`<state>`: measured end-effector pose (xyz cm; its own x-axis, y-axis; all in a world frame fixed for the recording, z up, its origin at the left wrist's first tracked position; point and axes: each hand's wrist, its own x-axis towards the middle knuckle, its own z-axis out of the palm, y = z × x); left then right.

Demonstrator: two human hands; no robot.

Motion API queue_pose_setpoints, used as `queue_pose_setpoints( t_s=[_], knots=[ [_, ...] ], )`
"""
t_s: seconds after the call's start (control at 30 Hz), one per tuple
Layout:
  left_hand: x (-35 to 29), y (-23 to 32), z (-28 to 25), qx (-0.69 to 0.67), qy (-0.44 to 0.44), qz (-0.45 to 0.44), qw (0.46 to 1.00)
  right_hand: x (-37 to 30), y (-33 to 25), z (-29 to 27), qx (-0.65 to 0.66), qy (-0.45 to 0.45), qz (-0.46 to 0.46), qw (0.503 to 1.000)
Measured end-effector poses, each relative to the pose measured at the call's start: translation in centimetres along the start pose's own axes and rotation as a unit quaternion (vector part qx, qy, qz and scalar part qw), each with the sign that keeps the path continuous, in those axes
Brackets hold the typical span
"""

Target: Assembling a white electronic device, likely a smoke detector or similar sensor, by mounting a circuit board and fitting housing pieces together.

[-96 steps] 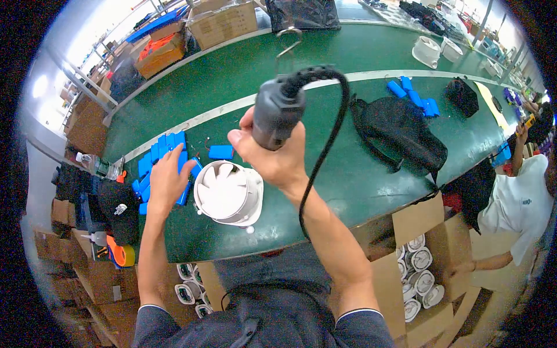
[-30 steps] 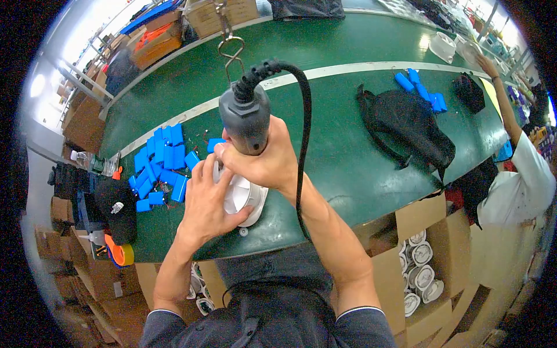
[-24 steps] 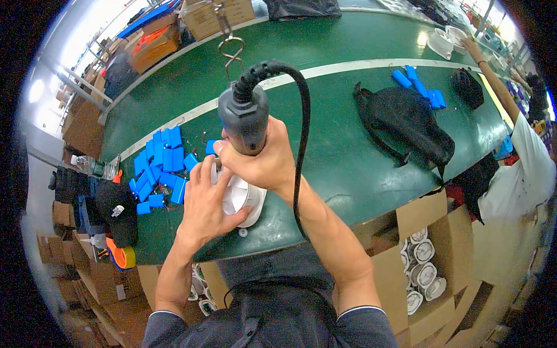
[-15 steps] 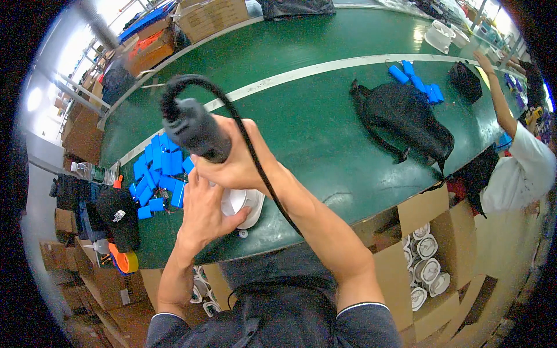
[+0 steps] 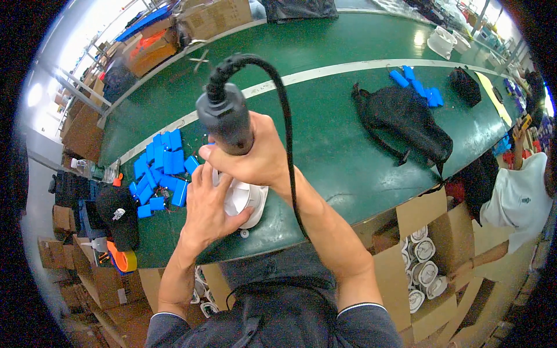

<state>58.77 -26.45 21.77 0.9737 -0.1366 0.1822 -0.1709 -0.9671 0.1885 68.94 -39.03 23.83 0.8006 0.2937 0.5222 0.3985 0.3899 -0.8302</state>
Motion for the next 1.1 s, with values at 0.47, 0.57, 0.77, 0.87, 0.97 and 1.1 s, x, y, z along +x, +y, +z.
queue_pose_setpoints(
  t_s=[0.47, 0.57, 0.77, 0.87, 0.97, 1.1],
  knots=[
    [5.5, -0.3, -2.9, 0.025, -0.004, 0.128, 0.991, -0.9, -6.0, -1.0, 0.136, 0.067, -0.080, 0.985],
    [6.2, -3.3, -3.1, 0.114, 0.066, 0.143, 0.981, -0.8, -6.1, -2.5, 0.166, 0.100, -0.102, 0.976],
    [1.7, -10.8, -2.8, 0.015, 0.061, -0.110, 0.992, -2.3, -5.5, -5.9, 0.042, 0.092, -0.074, 0.992],
    [-2.6, -11.1, -0.7, -0.198, 0.066, -0.249, 0.946, -2.8, -5.9, -7.8, -0.035, 0.116, -0.020, 0.992],
    [-5.3, -7.2, -0.3, -0.432, -0.104, -0.329, 0.833, -3.0, -5.8, -9.7, -0.046, 0.133, -0.041, 0.989],
    [-4.5, -6.1, 1.4, -0.560, -0.155, -0.327, 0.746, -3.2, -5.8, -10.7, -0.047, 0.136, -0.039, 0.989]
  ],
)
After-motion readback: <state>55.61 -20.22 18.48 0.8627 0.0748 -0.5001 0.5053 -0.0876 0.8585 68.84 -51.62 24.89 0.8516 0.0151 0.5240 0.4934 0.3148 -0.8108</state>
